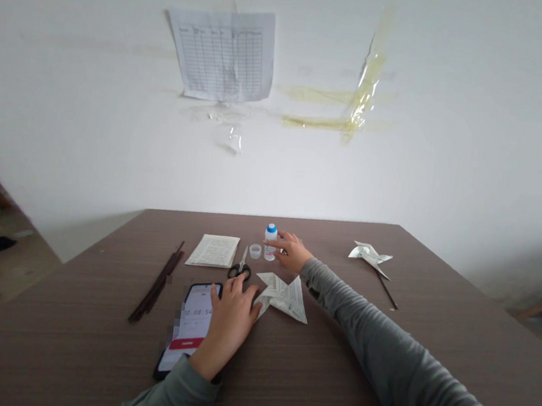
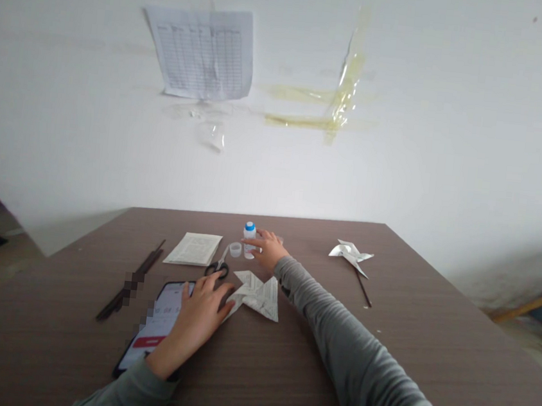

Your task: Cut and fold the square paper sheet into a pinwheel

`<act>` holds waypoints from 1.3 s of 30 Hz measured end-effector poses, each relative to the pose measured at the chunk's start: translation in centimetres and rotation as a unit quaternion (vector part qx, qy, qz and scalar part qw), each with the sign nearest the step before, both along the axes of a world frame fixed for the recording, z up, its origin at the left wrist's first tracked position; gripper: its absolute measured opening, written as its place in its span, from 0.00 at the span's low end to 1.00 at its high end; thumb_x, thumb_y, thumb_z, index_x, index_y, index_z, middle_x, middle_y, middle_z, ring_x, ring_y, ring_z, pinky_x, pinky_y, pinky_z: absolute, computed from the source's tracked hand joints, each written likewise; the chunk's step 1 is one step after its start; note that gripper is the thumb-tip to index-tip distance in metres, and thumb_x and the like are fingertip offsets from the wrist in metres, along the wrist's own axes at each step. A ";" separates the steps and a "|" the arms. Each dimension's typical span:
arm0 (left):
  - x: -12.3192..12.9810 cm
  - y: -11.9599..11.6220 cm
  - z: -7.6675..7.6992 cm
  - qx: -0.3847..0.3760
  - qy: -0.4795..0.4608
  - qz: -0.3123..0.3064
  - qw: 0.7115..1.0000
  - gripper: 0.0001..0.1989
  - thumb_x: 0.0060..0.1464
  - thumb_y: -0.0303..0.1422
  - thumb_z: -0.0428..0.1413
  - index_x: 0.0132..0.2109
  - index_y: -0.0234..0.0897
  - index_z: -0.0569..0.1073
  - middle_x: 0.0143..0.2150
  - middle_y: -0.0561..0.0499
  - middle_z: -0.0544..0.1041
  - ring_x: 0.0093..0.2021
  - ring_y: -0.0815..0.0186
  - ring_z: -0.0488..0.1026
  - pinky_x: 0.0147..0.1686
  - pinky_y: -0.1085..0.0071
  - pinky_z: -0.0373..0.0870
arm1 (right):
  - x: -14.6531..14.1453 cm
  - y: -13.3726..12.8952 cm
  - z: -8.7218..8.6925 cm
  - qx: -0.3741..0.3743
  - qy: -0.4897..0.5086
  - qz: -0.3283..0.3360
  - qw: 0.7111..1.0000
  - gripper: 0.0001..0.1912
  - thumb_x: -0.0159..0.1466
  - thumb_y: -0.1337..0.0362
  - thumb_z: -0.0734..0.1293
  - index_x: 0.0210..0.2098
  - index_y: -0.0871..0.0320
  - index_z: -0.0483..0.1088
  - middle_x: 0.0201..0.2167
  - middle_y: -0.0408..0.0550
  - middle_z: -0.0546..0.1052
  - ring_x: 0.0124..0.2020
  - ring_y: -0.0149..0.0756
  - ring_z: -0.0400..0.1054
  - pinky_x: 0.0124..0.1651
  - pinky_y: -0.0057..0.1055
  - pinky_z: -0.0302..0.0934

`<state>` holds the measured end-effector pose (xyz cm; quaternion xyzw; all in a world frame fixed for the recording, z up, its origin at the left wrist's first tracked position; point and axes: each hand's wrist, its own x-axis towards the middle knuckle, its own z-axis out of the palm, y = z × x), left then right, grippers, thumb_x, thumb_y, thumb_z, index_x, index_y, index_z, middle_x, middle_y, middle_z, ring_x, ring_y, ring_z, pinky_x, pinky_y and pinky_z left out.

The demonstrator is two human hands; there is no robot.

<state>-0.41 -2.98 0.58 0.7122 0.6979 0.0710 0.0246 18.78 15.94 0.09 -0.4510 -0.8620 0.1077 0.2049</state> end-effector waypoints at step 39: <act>-0.4 0.8 -1.8 0.092 -0.037 -0.012 0.995 0.17 0.76 0.27 0.69 0.65 0.46 0.93 0.78 0.37 0.88 0.80 0.37 0.84 0.84 0.21 0.75 | 10.5 -2.5 -5.9 0.221 0.186 -0.044 0.956 0.36 0.74 0.77 0.67 0.67 0.40 0.95 0.44 0.52 0.88 0.51 0.54 0.82 0.64 0.55 0.82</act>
